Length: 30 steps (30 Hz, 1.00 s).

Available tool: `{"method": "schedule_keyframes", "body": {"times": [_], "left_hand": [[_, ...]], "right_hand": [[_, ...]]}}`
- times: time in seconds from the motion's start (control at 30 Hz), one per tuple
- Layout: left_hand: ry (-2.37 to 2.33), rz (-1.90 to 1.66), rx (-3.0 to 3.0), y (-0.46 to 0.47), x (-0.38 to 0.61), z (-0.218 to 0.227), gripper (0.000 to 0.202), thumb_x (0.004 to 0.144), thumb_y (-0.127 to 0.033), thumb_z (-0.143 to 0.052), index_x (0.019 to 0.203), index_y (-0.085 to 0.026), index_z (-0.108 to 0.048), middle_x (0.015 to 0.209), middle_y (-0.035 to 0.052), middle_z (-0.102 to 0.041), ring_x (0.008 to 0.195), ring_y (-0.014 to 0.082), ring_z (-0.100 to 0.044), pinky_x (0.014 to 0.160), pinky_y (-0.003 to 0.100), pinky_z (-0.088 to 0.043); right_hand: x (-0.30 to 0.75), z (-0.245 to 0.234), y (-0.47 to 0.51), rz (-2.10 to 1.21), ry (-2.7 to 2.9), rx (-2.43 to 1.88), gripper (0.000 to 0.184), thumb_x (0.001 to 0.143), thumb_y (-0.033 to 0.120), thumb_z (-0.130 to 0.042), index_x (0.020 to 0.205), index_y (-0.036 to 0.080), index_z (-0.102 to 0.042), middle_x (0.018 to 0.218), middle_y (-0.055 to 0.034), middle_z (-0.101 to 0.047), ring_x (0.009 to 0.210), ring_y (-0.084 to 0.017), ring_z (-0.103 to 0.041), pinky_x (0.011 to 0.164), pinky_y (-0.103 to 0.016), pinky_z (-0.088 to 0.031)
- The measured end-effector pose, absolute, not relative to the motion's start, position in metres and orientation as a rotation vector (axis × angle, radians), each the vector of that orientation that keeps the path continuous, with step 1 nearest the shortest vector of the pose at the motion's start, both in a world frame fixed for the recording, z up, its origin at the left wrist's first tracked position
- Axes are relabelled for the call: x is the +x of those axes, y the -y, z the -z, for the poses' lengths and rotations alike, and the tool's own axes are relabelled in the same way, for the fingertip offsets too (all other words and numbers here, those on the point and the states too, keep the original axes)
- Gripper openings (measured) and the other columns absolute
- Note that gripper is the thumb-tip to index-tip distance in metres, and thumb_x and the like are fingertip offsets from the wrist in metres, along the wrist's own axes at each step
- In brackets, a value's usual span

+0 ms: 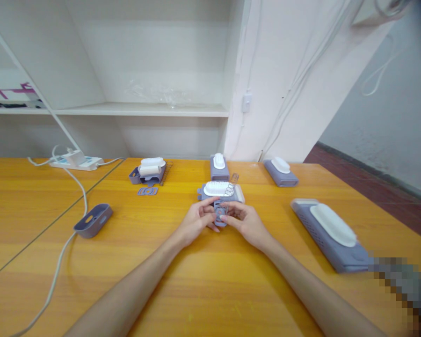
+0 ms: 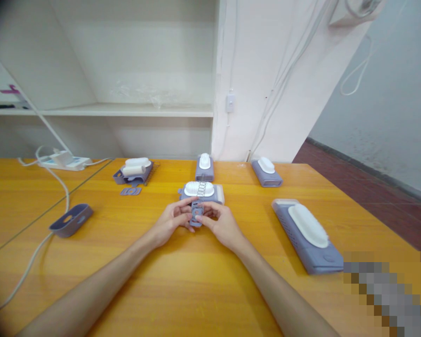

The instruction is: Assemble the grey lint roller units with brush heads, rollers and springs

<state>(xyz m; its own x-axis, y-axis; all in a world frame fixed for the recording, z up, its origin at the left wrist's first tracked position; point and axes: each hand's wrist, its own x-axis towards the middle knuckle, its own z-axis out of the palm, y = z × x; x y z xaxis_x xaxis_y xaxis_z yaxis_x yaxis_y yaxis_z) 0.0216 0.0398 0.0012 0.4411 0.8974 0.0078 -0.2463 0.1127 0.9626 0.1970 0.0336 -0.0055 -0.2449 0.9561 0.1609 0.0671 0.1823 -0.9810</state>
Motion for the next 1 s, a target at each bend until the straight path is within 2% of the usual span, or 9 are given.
{"method": "schedule_keyframes", "body": {"times": [0.23,1.0], "left_hand": [[-0.711,-0.952,1.142,-0.0400,0.0210,-0.0001,0.069,0.069,-0.028,-0.072,0.132,-0.014,-0.045,0.083,0.0071,-0.064,0.067,0.0160,-0.063,0.059,0.030,-0.054],[-0.721,-0.956,1.156,-0.0388,0.0223,-0.0026,0.070,0.071,-0.029,-0.070,0.132,-0.010,-0.043,0.083,0.0072,-0.063,0.066,0.0156,-0.062,0.058,0.030,-0.055]], "right_hand": [[0.1965,0.0051,-0.0336,-1.194,1.520,-1.028,0.033,0.069,0.030,-0.073,0.100,0.019,-0.066,0.086,-0.0035,-0.069,0.077,-0.017,-0.062,0.073,-0.032,-0.049],[0.1968,0.0064,-0.0344,-1.208,1.520,-1.010,0.031,0.070,0.030,-0.073,0.099,0.020,-0.066,0.086,-0.0028,-0.070,0.077,-0.017,-0.062,0.073,-0.031,-0.048]]}}
